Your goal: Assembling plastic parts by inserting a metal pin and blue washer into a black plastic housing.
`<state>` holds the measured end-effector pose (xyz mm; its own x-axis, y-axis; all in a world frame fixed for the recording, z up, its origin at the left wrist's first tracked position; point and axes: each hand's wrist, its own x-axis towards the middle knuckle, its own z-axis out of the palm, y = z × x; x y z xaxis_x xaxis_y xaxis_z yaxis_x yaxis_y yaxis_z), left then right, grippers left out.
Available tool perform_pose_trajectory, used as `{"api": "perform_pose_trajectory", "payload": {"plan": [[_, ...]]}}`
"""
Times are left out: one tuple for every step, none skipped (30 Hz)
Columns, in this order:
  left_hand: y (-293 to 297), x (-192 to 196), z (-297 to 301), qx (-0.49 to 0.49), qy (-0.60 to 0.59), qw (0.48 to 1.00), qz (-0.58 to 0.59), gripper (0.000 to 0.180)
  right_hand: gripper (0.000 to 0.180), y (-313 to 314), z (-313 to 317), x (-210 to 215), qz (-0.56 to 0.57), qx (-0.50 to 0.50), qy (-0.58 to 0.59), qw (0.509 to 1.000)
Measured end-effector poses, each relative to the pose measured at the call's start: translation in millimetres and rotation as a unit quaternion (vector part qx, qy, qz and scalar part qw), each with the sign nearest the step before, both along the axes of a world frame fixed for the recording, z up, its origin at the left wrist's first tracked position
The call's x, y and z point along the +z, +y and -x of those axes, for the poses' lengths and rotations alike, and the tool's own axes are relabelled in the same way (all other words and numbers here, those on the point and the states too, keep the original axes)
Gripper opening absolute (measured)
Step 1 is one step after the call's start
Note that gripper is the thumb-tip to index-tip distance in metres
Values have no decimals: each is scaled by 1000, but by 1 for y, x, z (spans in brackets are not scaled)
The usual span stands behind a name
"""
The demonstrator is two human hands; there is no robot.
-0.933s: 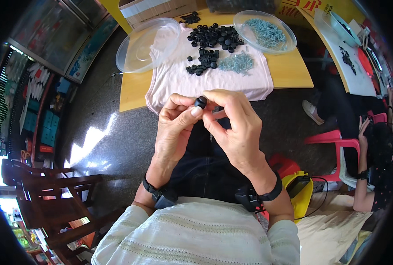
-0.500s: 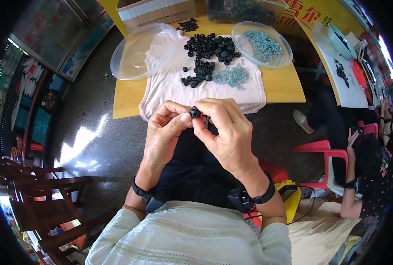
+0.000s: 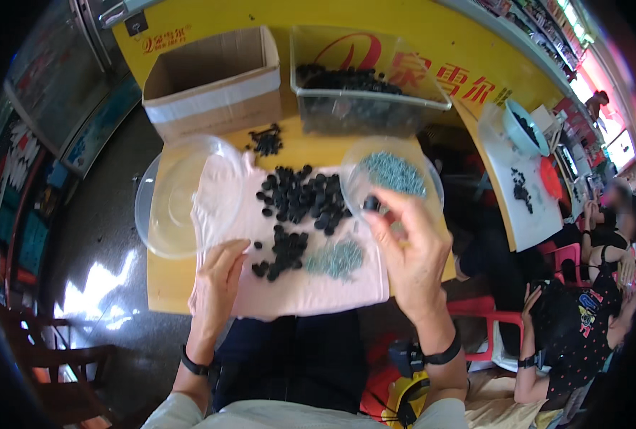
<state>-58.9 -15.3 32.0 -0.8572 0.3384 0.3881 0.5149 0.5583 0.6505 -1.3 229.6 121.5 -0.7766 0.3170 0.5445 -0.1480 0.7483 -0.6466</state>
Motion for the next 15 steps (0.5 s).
{"api": "perform_pose_trajectory", "payload": {"plan": [[2,8,-3,-3,-40,999,27,21,24,10,15,9,-16,-13,21,1000],[5,12,1,-4,-43,999,24,21,23,21,35,20,-29,-24,39,999],[6,17,1,-9,-35,998,46,22,22,28,54,30,-33,-43,56,997],[8,17,4,-15,-27,997,69,23,22,36,76,40,-34,-61,71,995],[8,14,5,-14,-42,998,54,25,25,42,97,46,-41,-65,56,995],[9,12,7,-11,-64,996,62,25,29,51,119,50,-48,-68,38,996],[13,12,14,-24,-34,998,53,28,32,77,145,52,-77,-68,10,995],[14,11,17,-37,-10,998,47,30,36,96,157,48,-102,-66,-24,992],[17,10,19,-39,-22,998,44,28,42,93,153,44,-72,-71,1,995],[17,11,20,-30,-30,998,45,26,48,83,154,42,-37,-67,30,997],[13,8,20,-9,-44,998,47,26,49,66,146,35,-57,-43,93,993],[8,6,20,3,-58,997,57,26,37,69,136,29,-2,14,58,998],[7,4,21,3,-39,998,42,25,35,63,110,23,-14,29,0,999],[5,3,17,2,-21,999,28,24,28,40,87,17,-5,25,-31,999],[5,5,15,1,-30,999,23,22,21,15,67,15,1,18,-59,998]]}}
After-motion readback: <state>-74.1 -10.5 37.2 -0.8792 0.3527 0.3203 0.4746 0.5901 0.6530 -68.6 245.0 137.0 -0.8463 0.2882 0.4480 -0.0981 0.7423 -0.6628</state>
